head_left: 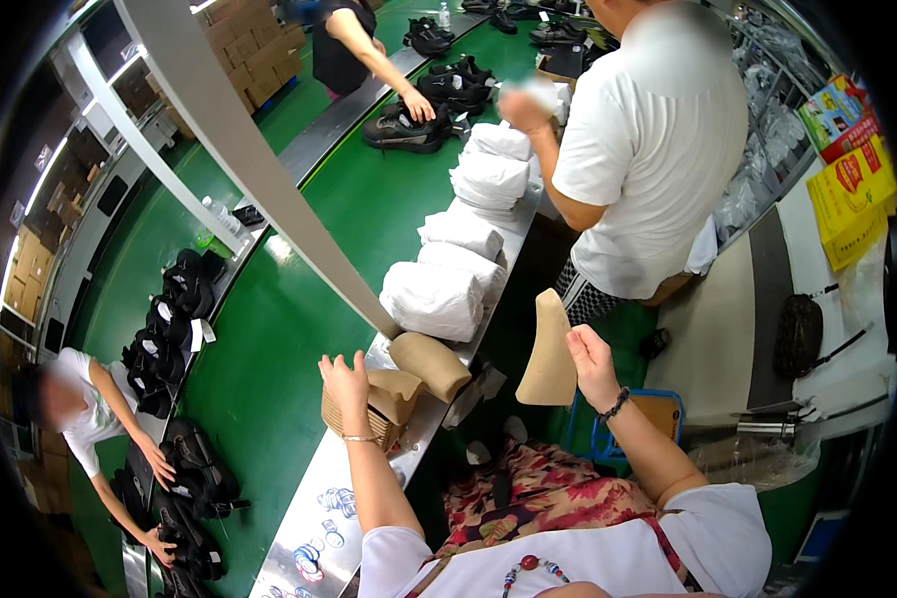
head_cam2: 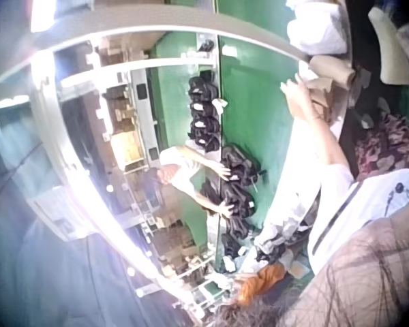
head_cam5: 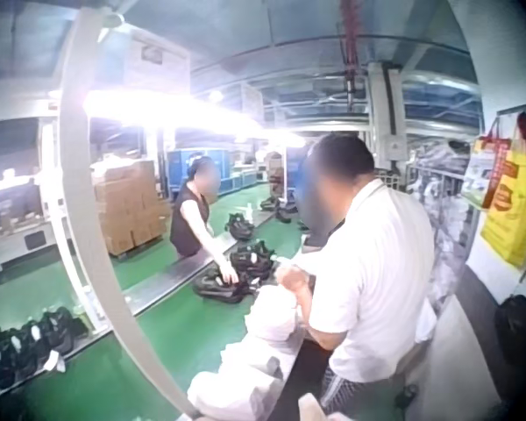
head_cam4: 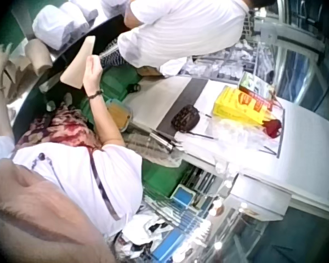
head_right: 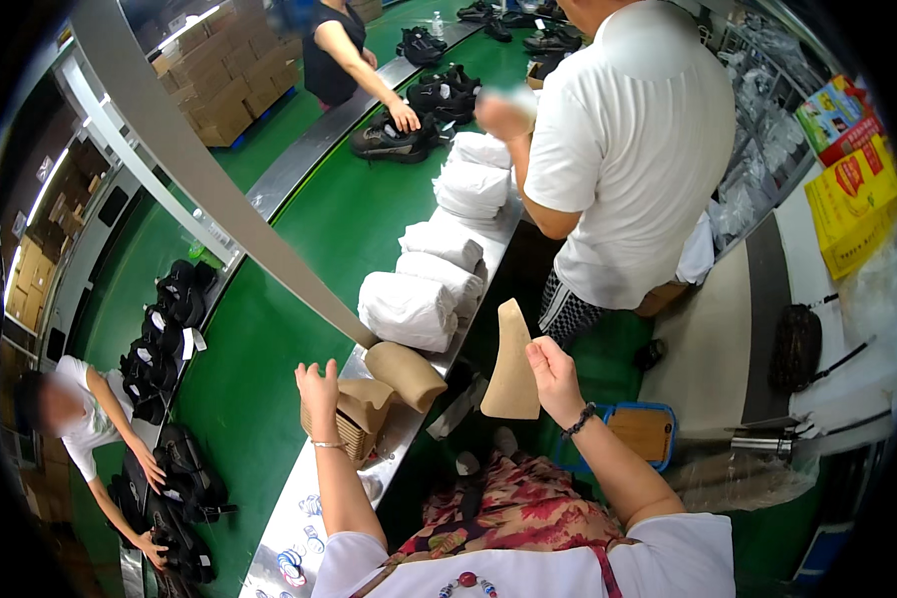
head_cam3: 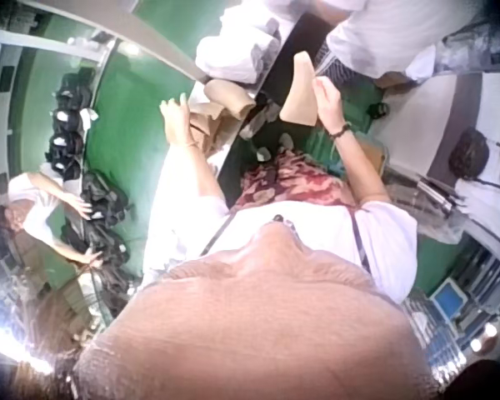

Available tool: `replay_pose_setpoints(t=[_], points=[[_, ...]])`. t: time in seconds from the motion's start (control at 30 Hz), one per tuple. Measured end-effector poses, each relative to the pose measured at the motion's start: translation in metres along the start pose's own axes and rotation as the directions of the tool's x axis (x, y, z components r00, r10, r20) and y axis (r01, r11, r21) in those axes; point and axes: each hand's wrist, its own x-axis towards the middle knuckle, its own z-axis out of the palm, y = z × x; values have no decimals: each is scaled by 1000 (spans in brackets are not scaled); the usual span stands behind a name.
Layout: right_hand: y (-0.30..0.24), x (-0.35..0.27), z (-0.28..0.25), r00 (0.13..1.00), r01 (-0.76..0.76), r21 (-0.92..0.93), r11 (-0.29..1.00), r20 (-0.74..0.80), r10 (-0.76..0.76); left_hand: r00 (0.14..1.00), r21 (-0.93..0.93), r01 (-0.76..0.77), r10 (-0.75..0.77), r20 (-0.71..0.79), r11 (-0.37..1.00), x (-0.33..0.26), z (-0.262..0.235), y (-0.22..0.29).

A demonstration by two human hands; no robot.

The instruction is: The person wraps tan shoe inserts in white tissue paper by hand and places them in a stack on a metal workbench.

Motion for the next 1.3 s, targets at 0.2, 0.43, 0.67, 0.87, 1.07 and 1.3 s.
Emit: replay_pose_setpoints(t=[0.2,0.43,0.67,0.87,1.07,1.3], points=[[-3,-6,1,999,-43,75,996,4,43,973,85,-103,82,217,991,-23,1,6],[-21,-15,-7,962,-218,339,915,232,143,882,-813,322,157,444,486,-96,-65,117],[25,1,1,835,-549,601,580,428,346,525,-491,846,487,698,-210,-141,-32,167],[137,82,-52,864,-438,63,897,307,400,522,-574,816,337,784,72,-136,21,167],[324,297,-119,984,-96,-490,866,-177,9,405,-426,858,131,905,288,-152,88,187],[483,449,-143,943,-300,-701,647,-118,310,240,-229,954,-38,970,194,-140,164,245]])
